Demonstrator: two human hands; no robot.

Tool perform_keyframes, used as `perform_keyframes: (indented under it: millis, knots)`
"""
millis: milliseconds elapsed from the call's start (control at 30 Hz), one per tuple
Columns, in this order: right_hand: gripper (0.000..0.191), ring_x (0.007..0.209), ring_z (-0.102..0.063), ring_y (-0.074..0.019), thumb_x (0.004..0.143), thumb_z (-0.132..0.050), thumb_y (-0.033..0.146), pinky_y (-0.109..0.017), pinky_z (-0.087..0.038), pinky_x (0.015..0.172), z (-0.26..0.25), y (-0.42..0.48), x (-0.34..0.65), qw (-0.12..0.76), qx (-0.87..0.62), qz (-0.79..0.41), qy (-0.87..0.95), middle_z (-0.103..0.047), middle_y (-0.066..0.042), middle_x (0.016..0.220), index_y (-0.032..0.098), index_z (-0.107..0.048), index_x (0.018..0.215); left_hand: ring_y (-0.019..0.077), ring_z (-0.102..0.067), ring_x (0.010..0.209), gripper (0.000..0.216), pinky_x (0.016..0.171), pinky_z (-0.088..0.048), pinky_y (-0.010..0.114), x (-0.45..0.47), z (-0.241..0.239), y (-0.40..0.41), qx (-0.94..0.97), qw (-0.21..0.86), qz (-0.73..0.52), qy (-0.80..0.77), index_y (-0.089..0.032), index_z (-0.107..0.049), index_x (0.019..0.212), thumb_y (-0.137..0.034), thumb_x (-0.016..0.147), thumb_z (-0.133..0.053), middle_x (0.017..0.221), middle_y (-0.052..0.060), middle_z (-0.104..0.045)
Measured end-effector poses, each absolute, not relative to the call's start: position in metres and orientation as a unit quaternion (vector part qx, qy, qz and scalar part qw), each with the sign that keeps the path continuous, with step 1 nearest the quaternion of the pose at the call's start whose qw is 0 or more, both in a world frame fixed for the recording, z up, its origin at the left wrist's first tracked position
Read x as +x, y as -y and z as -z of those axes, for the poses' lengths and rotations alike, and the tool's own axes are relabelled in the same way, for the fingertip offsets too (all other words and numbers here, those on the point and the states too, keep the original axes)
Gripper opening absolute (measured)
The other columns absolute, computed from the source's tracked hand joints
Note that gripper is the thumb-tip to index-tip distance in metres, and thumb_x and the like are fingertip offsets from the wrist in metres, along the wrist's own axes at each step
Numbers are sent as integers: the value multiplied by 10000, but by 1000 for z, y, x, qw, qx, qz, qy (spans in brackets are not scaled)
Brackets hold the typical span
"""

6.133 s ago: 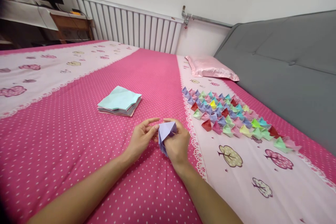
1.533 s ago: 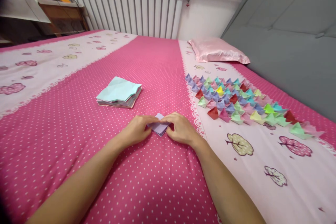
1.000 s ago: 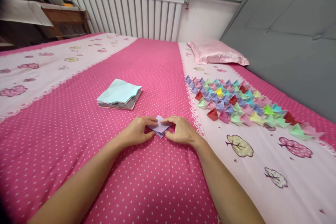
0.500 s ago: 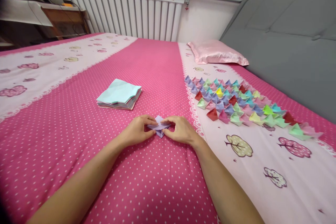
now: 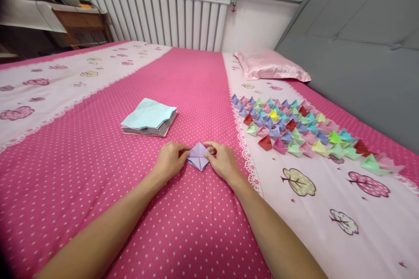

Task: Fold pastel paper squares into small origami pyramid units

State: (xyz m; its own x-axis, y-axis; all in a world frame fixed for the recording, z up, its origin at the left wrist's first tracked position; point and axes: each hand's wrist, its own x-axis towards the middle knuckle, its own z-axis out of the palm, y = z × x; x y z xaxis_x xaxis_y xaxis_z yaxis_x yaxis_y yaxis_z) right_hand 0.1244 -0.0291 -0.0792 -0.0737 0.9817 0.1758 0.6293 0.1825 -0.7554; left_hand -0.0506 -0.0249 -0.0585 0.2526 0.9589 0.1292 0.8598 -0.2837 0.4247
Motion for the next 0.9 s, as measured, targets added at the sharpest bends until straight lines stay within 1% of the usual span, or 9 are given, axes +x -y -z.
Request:
perform_keyframes:
  millis: [100,267,333,400,500,600,700,800,900]
  knots:
    - [333,686,-623,-146,729,-596,161,-289,-514,690,82,29,124,356,-578,-252,689,-685,-35,837,178,-624,1060,206,-595,874,283,799,-420,301,-50,57,26,771,118,-178,-600,-201,-680,984,-184,792,-472,873,67,-701]
    - [316,653,-592,-126,729,-570,128,-312,-504,719,81,31,123,372,-557,-229,706,-659,-43,991,205,-614,1032,228,-579,829,291,766,-419,338,-47,56,29,768,102,-162,-611,-154,-609,1037,-165,775,-484,803,89,-669]
    - [258,665,-589,-134,735,-547,111,-324,-498,734,80,31,123,364,-553,-213,719,-649,-44,956,205,-644,955,225,-570,840,264,778,-412,342,-47,56,30,773,101,-164,-605,-158,-607,1013,-154,782,-480,826,89,-661]
    - [225,753,-604,-159,743,-522,95,-334,-489,765,80,32,123,355,-552,-196,728,-641,-55,946,203,-675,868,218,-562,855,231,788,-405,337,-47,55,30,783,98,-162,-593,-170,-633,950,-142,795,-464,856,88,-649]
    - [221,862,-604,-181,746,-526,102,-337,-477,805,81,31,122,348,-558,-183,731,-634,-71,988,201,-699,841,215,-557,858,258,770,-403,325,-48,56,30,794,95,-158,-579,-188,-682,869,-145,816,-432,858,92,-621]
    - [167,808,-597,-179,741,-589,189,-333,-482,770,82,31,119,338,-569,-183,727,-632,-76,962,187,-694,871,218,-562,837,292,745,-405,325,-49,56,30,802,93,-152,-570,-200,-703,855,-155,823,-415,834,92,-608]
    - [142,803,-579,-190,728,-624,266,-330,-474,749,83,32,114,336,-586,-168,718,-627,-64,885,178,-670,829,226,-571,841,294,745,-408,333,-48,55,31,805,85,-146,-568,-189,-700,877,-168,822,-412,846,96,-621]
    - [121,780,-568,-183,716,-621,261,-318,-467,725,84,33,111,334,-597,-159,712,-614,-52,865,187,-654,806,234,-584,851,298,759,-409,343,-47,52,34,807,80,-127,-572,-182,-713,874,-180,814,-421,859,102,-646]
    - [131,729,-561,-163,693,-602,193,-309,-466,713,83,33,113,335,-603,-161,706,-612,-49,877,187,-659,811,245,-596,866,299,782,-404,358,-47,47,37,820,68,-91,-561,-183,-732,839,-161,793,-437,870,111,-671]
